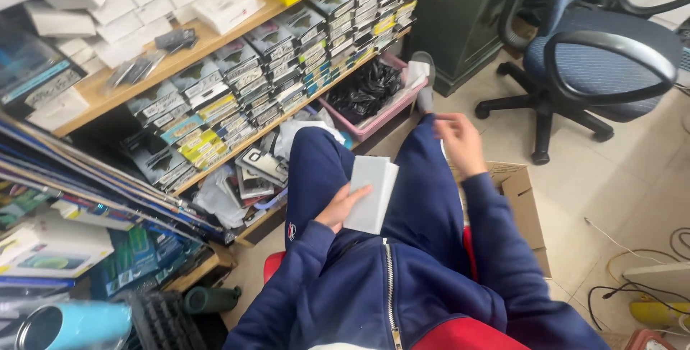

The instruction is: The person sits on a stool and repeatedly picks up small white packets and black boxes from a cardboard box on the floor. They place the items on their lap, open the packets to reveal the boxes, and then place the boxes back into the cardboard box.

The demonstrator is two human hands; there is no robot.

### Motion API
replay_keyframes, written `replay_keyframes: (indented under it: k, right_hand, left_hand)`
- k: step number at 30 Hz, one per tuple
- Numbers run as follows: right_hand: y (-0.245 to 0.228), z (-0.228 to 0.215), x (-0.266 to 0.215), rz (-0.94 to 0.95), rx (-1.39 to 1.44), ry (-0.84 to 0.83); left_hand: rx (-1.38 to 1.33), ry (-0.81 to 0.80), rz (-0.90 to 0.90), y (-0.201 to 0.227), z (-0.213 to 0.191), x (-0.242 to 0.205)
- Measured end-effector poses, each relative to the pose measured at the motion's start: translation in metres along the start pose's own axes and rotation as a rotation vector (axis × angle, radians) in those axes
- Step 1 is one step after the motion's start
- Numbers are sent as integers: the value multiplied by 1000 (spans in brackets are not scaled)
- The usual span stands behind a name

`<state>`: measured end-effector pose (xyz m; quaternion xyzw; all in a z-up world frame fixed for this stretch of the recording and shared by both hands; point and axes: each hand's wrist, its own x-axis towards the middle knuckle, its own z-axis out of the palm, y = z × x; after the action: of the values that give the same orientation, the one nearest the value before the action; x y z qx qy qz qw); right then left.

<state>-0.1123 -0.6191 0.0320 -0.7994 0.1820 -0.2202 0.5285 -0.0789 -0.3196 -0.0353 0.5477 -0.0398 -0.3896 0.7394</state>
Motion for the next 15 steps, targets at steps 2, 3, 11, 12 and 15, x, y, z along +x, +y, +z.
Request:
replay_keyframes:
  k: [2,3,11,12,15]
  right_hand:
    - [0,46,6,-116,152,-17]
    - [4,71,2,-37,245,-74]
    - [39,142,-28,219,333,-513]
    - [46,142,-22,190,316,-513]
    - [7,122,-39,161,278,-515]
  left_hand:
    - [-12,55,29,-3,-4,9]
    - [-11,178,77,-1,-3,10]
    - [306,495,403,31,15,-16]
    - [386,468,420,28,13,-13]
    - [488,402,436,26,18,-19]
